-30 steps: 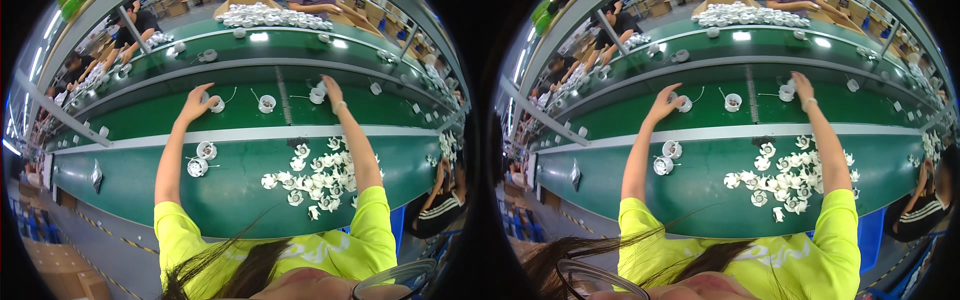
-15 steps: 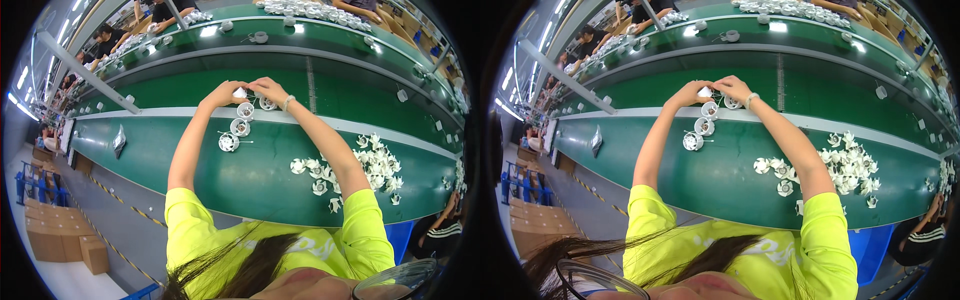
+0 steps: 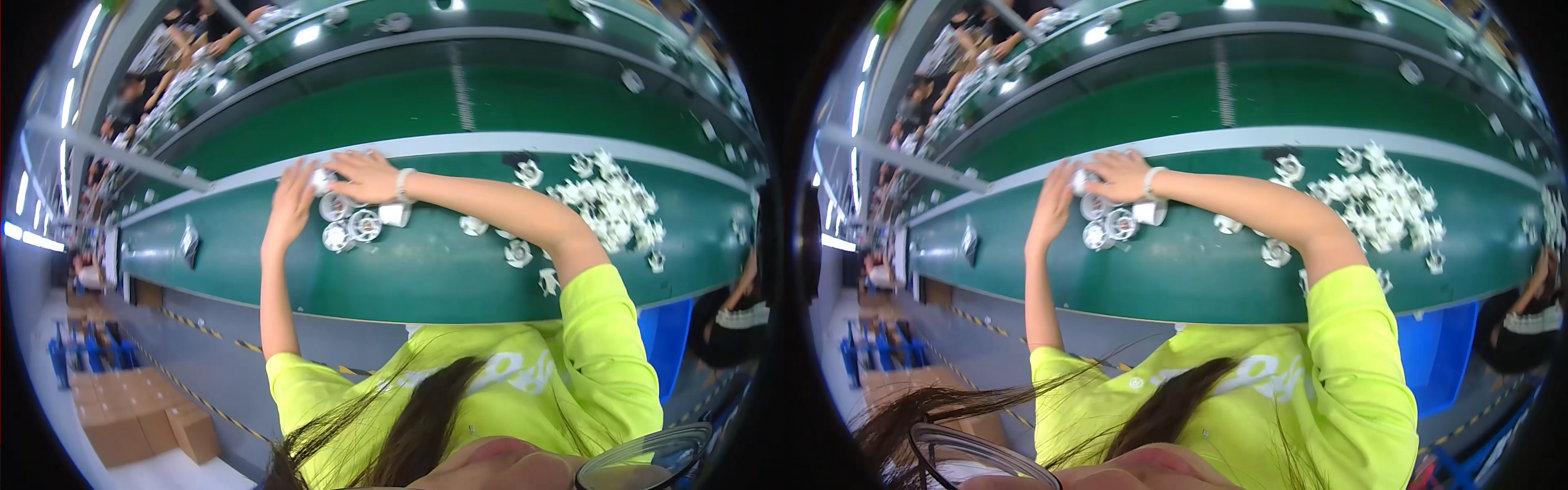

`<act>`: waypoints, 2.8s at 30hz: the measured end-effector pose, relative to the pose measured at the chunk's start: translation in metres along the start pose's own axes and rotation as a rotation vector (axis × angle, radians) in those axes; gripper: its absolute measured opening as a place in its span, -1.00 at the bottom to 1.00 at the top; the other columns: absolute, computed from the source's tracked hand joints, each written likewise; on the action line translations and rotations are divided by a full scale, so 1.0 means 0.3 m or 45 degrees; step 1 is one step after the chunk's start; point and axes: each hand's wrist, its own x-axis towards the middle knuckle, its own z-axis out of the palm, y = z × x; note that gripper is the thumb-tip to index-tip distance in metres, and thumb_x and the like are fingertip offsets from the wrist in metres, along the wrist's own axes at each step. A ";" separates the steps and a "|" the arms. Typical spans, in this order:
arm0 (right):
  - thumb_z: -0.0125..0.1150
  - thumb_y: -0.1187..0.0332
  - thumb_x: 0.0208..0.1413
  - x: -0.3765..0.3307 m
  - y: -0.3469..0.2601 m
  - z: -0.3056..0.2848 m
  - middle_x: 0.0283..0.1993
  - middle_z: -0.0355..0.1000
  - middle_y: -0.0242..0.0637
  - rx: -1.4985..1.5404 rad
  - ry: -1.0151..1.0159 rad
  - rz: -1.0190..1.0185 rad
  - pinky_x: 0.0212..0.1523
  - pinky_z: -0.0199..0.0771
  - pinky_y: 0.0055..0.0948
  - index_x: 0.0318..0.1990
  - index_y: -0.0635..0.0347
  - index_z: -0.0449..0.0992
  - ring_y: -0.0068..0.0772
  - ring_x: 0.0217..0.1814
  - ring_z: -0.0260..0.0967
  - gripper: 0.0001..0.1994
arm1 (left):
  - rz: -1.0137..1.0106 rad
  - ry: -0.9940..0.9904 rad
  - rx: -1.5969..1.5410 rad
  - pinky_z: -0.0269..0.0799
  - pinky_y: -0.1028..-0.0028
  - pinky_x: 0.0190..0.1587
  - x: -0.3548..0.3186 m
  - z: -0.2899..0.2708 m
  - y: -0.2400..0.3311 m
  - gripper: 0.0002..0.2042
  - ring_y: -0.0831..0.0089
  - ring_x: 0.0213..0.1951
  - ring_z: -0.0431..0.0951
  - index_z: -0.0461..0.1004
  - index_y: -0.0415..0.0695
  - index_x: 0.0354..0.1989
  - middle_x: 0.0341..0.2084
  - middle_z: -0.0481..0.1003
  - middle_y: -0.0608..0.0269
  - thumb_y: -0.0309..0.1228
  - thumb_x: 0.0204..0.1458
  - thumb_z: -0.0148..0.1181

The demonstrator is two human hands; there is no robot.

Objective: Sorting and assembling small white electronic parts into plastic containers on an assembly line.

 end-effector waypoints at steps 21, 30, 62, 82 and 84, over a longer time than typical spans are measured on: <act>0.16 0.38 0.24 -2.323 -0.079 -0.715 -0.11 0.60 -0.37 -0.556 1.207 1.967 -0.09 0.51 -0.46 -0.09 0.06 0.61 -0.43 -0.19 0.53 -0.84 | 1.050 -0.890 -1.094 0.43 0.26 0.09 -0.123 0.786 1.662 -0.78 0.12 -0.02 0.53 0.54 -0.17 -0.05 -0.03 0.52 0.13 -0.35 0.22 0.11; 0.48 -0.01 -0.08 -2.461 0.139 -0.042 0.46 0.03 0.10 -0.335 0.073 2.245 0.12 0.36 0.04 0.42 -0.41 0.20 0.16 0.34 0.16 -0.15 | 1.196 -1.425 -0.134 0.47 0.10 0.00 -0.237 1.332 1.876 -0.71 -0.03 -0.01 0.54 0.57 -0.21 -0.08 -0.08 0.56 0.00 -0.28 0.20 0.10; 0.36 0.17 0.06 -1.522 0.114 -0.745 0.16 0.36 -0.19 -0.671 0.526 0.650 0.10 0.37 -0.26 0.07 0.10 0.55 -0.12 0.12 0.34 -0.57 | 0.780 -0.391 -0.031 -0.05 0.11 0.48 0.101 0.460 1.336 -0.54 0.14 0.51 -0.01 0.40 0.00 0.26 0.48 0.09 0.22 -0.23 0.18 0.15; 0.26 0.45 0.11 -0.837 0.276 -0.697 0.09 0.42 -0.33 -0.341 0.057 0.151 0.12 0.40 -0.33 0.10 0.00 0.53 -0.22 0.12 0.37 -0.63 | 0.217 -0.373 -0.456 0.42 0.37 0.01 0.174 0.348 0.753 -0.67 0.29 -0.02 0.44 0.55 0.00 0.07 0.08 0.43 0.30 -0.41 0.09 0.31; 0.26 0.44 0.11 -0.844 0.252 -0.715 0.06 0.43 -0.33 -0.253 -0.154 0.345 0.12 0.41 -0.33 0.08 0.01 0.53 -0.23 0.10 0.38 -0.65 | 0.217 -0.286 -0.466 0.41 0.39 -0.04 0.166 0.376 0.708 -0.69 0.32 -0.07 0.45 0.55 0.00 0.04 0.01 0.44 0.31 -0.40 0.10 0.31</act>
